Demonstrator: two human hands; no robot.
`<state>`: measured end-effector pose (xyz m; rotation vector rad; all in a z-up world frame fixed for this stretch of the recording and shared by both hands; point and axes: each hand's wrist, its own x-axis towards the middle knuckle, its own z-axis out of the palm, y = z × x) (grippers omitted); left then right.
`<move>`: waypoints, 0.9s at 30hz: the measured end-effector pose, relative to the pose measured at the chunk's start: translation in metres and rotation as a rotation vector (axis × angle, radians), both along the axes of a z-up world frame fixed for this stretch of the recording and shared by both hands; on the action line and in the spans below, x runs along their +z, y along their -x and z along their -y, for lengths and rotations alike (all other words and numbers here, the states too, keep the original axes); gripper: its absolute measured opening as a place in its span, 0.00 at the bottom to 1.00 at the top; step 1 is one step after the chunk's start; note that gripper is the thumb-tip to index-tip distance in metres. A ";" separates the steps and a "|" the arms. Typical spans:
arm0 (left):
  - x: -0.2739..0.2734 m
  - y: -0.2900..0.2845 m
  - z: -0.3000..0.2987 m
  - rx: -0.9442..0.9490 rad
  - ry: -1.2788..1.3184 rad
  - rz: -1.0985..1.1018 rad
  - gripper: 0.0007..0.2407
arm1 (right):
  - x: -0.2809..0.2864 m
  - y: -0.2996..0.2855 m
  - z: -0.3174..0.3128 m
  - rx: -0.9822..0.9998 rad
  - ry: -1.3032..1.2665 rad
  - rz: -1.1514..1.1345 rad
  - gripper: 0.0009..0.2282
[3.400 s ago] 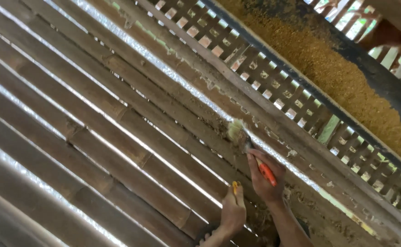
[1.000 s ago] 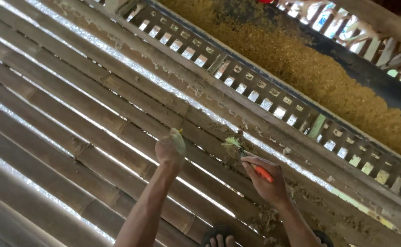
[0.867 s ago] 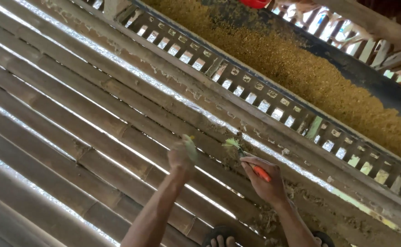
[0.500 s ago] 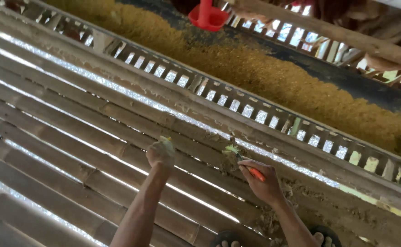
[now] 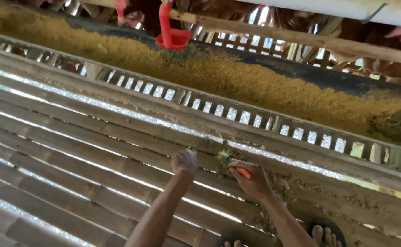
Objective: The person uses a scraper and a brush to clean debris from the surface of a bamboo wall. They scrape the bamboo slats to remove stuck material and then brush the area to clear away the loosened debris.
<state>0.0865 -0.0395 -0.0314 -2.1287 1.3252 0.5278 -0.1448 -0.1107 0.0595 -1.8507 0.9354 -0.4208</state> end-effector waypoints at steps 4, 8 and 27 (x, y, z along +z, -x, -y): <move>-0.002 -0.044 -0.001 0.102 -0.110 0.223 0.10 | -0.005 0.004 0.003 0.015 0.019 -0.005 0.06; 0.009 -0.001 0.000 -0.162 -0.246 0.133 0.15 | -0.023 0.003 0.005 -0.041 0.062 0.009 0.05; -0.012 0.029 0.009 0.173 0.055 -0.047 0.07 | -0.045 0.022 0.010 -0.328 0.250 0.020 0.03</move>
